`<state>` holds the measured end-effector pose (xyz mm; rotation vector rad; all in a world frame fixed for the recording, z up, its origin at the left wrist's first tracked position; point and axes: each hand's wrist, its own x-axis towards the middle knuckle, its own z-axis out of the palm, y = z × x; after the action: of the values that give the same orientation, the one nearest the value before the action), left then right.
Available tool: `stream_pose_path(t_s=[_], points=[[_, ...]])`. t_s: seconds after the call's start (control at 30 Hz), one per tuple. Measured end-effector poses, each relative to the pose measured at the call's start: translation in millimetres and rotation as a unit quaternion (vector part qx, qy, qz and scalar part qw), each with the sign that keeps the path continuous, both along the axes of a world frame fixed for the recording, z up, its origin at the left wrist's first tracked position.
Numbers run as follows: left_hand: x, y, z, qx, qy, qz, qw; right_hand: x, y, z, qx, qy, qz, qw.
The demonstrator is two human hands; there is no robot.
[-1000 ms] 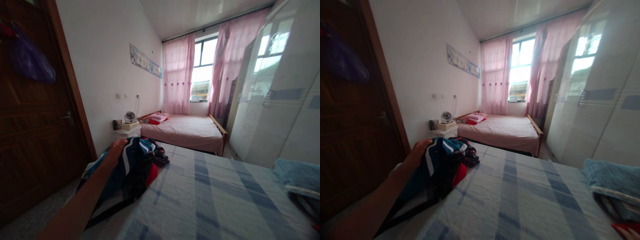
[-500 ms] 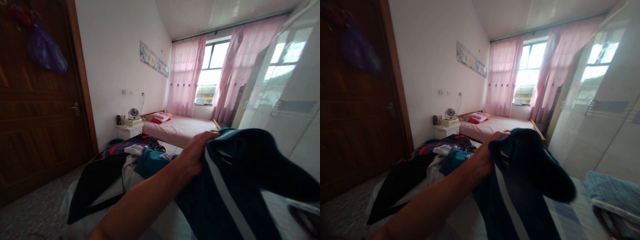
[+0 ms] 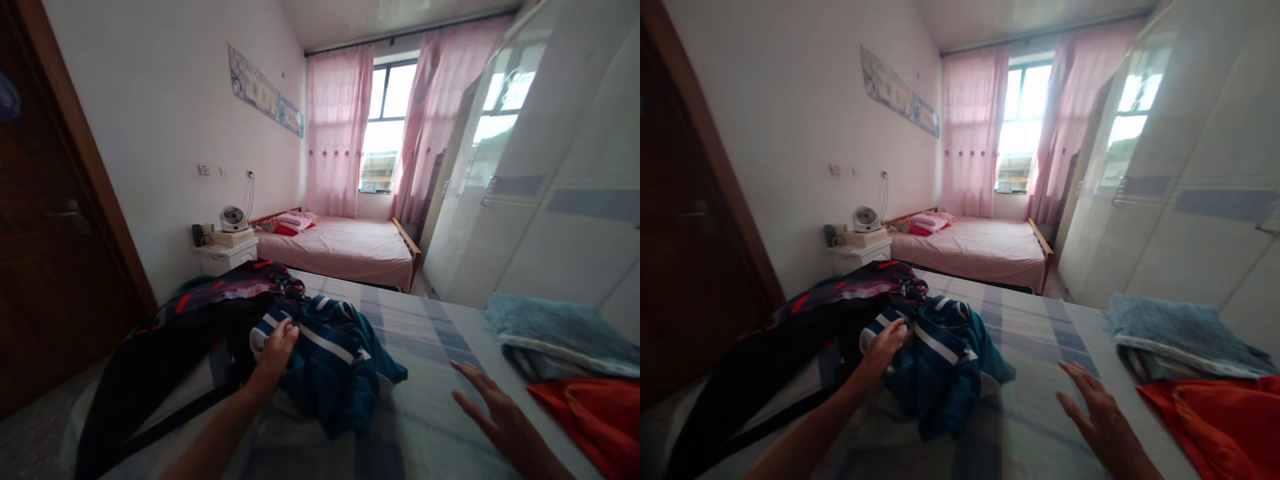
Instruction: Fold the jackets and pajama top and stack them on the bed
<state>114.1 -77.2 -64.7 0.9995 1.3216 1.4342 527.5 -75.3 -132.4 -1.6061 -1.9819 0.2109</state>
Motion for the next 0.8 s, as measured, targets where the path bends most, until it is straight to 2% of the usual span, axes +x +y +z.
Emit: stream_pose_path(t_s=[0.03,0.07,0.13,0.2,0.27,0.37,0.43,0.47,0.5,0.57,0.63,0.7,0.73,0.8], points=[[-0.4,-16.4,-6.7,0.018,0.055,-0.008,0.998,-17.7,0.2,8.6,-0.025,0.011,0.007,1.000],[1.5,-32.0,-12.1,0.045,0.148,-0.022,0.988,-35.3,1.5,16.9,-0.049,0.023,0.013,0.998],[9.2,-56.4,-18.4,0.075,0.310,-0.034,0.947,-69.7,7.2,30.8,-0.100,0.050,0.023,0.993],[18.0,-67.3,-19.4,0.077,0.422,-0.029,0.903,-102.3,15.2,38.9,-0.139,0.082,0.024,0.987],[25.8,-65.8,-17.0,0.061,0.492,-0.026,0.868,-131.9,22.6,41.3,-0.147,0.112,0.023,0.982],[35.2,-52.9,-13.3,0.045,0.570,-0.025,0.820,-165.6,27.2,39.9,-0.117,0.133,0.006,0.984],[39.9,-45.5,-13.4,0.045,0.596,-0.024,0.801,-177.4,23.6,41.9,-0.099,0.132,-0.016,0.986],[41.3,-43.3,-13.9,0.052,0.596,-0.026,0.801,-179.9,19.3,45.2,-0.093,0.136,-0.019,0.986],[41.8,-42.4,-14.1,0.065,0.583,-0.031,0.809,-180.2,13.1,50.4,-0.087,0.150,-0.012,0.985],[39.7,-44.5,-11.2,0.100,0.503,-0.056,0.857,-174.8,-4.5,66.3,-0.077,0.220,0.034,0.972],[33.4,-50.4,-0.6,0.110,0.339,-0.093,0.930,-161.2,-26.7,88.0,-0.065,0.309,0.080,0.945],[23.7,-55.9,19.2,0.081,0.145,-0.103,0.981,-139.5,-48.2,111.9,-0.035,0.364,0.080,0.927],[18.2,-56.3,32.0,0.068,0.066,-0.086,0.992,-125.9,-57.1,123.5,-0.010,0.373,0.065,0.926],[7.6,-49.0,60.2,0.080,-0.022,-0.028,0.996,-95.7,-69.5,143.8,0.058,0.359,0.021,0.931]])
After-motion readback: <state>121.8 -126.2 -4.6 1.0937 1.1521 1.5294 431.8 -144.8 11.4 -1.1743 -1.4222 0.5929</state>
